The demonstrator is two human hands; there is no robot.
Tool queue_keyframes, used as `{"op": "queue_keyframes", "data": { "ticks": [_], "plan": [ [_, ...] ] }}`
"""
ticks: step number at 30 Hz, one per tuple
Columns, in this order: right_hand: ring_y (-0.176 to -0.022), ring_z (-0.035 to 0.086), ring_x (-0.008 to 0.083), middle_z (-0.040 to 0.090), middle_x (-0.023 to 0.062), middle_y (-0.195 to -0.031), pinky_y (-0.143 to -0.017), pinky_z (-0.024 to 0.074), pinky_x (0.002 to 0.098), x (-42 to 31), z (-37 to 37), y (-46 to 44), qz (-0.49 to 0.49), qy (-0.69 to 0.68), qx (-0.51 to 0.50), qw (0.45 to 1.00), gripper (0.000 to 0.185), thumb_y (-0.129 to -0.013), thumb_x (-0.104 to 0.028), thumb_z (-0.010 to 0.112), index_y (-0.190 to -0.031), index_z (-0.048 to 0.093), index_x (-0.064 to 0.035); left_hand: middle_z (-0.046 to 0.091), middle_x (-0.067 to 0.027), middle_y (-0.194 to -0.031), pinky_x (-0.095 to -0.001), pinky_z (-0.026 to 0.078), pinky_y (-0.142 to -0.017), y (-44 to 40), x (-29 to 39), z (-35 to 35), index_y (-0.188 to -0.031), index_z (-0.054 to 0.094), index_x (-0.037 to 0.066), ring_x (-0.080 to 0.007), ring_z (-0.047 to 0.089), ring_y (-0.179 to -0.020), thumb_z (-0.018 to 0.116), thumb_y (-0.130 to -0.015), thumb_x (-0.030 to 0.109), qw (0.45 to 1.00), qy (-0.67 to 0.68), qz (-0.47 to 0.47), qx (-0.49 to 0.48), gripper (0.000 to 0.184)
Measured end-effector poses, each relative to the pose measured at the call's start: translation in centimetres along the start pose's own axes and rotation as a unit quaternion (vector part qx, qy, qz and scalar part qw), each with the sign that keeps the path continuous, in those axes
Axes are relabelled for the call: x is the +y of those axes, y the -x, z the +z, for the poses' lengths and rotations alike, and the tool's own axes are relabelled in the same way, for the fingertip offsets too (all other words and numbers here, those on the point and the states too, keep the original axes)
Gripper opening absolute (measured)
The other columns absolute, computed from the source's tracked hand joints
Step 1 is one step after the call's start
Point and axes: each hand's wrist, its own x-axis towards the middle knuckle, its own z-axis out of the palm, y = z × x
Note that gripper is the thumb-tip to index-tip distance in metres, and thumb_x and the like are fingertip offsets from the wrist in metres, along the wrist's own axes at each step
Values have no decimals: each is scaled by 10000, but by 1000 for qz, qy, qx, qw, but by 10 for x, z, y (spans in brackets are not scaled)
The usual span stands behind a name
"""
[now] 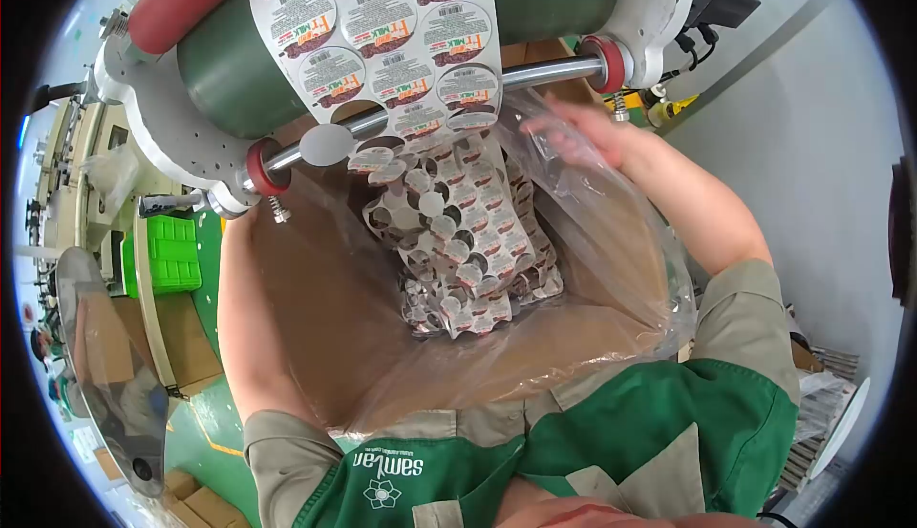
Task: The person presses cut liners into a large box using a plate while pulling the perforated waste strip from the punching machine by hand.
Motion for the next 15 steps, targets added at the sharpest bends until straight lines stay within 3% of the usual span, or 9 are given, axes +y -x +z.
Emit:
{"op": "queue_keyframes", "data": {
  "ticks": [2, 5, 6, 8, 9, 11, 12, 14, 15],
  "plan": [
    [-740, 520, 68, 565, 6, -879, -635, 459, 241, 6, 17, 12, -6, 3, 33, 999, 395, -927, -347, 456, -1198, 477, -60, 558, -86, -1147, -363, 380, -915, 6, 10, -12, -1170, 538, 106, -256, 503, -1079, 527, -834, 385, 997, 73, 3, 1, 437],
    [-971, 553, 209, 542, 90, -1068, -933, 413, 497, 7, 9, 22, -66, -78, 10, 995, 262, -891, -143, 533, -1112, 466, -19, 562, -83, -1148, -357, 383, -915, -1, -11, 9, -1180, 533, 108, -248, 506, -1079, 531, -832, 387, 995, 87, 43, 22, 446],
    [-971, 553, 209, 542, 90, -1068, -933, 413, 497, 9, 8, 25, -65, -79, 9, 995, 262, -891, -143, 533, -1112, 466, -19, 567, -82, -1149, -355, 385, -911, 3, -4, 1, -1175, 538, 107, -244, 517, -1061, 524, -837, 374, 987, 162, 21, 7, 432],
    [-1086, 511, 269, 504, 126, -1179, -992, 352, 534, 8, 12, 28, -90, -83, -8, 992, 312, -901, -117, 503, -1183, 427, -7, 584, -75, -1110, -354, 393, -897, 2, -8, 2, -1142, 555, 108, -237, 534, -1018, 514, -840, 365, 994, 98, 52, -7, 399],
    [-1101, 502, 290, 486, 146, -1194, -992, 354, 533, 7, 9, 31, -94, -69, -19, 993, 326, -906, -83, 479, -1210, 395, -1, 587, -70, -1088, -360, 396, -878, 2, -7, 6, -1111, 566, 101, -236, 535, -1003, 506, -836, 365, 990, 140, 30, 1, 386],
    [-1092, 505, 292, 490, 154, -1176, -994, 356, 532, 12, 4, 34, -113, -140, -1, 984, 339, -914, -87, 461, -1230, 381, 3, 560, -115, -1107, -385, 392, -901, 1, -5, 1, -1110, 542, 84, -264, 506, -1051, 499, -853, 325, 998, 48, 27, -32, 355],
    [-1057, 523, 240, 507, 135, -1143, -957, 410, 460, 14, 5, 42, -130, -141, 55, 980, 356, -914, -106, 470, -1242, 389, 5, 563, -114, -1099, -384, 395, -894, -1, -5, 2, -1104, 545, 84, -263, 510, -1041, 500, -853, 324, 998, 34, 28, -39, 351],
    [-947, 560, 176, 555, 101, -1056, -827, 476, 350, 14, 12, 68, -133, -20, 84, 987, 346, -912, -128, 485, -1229, 426, -2, 569, -111, -1082, -382, 402, -880, 0, -3, 0, -1092, 551, 84, -262, 516, -1022, 501, -852, 323, 998, 24, 30, -45, 342],
    [-767, 556, 108, 580, 48, -916, -620, 456, 245, 15, 2, 74, -98, 22, 93, 991, 315, -905, -138, 507, -1191, 484, -9, 572, -110, -1073, -380, 405, -873, 1, -4, -1, -1086, 554, 84, -261, 519, -1012, 502, -852, 322, 998, 21, 30, -49, 338]
  ]
}}
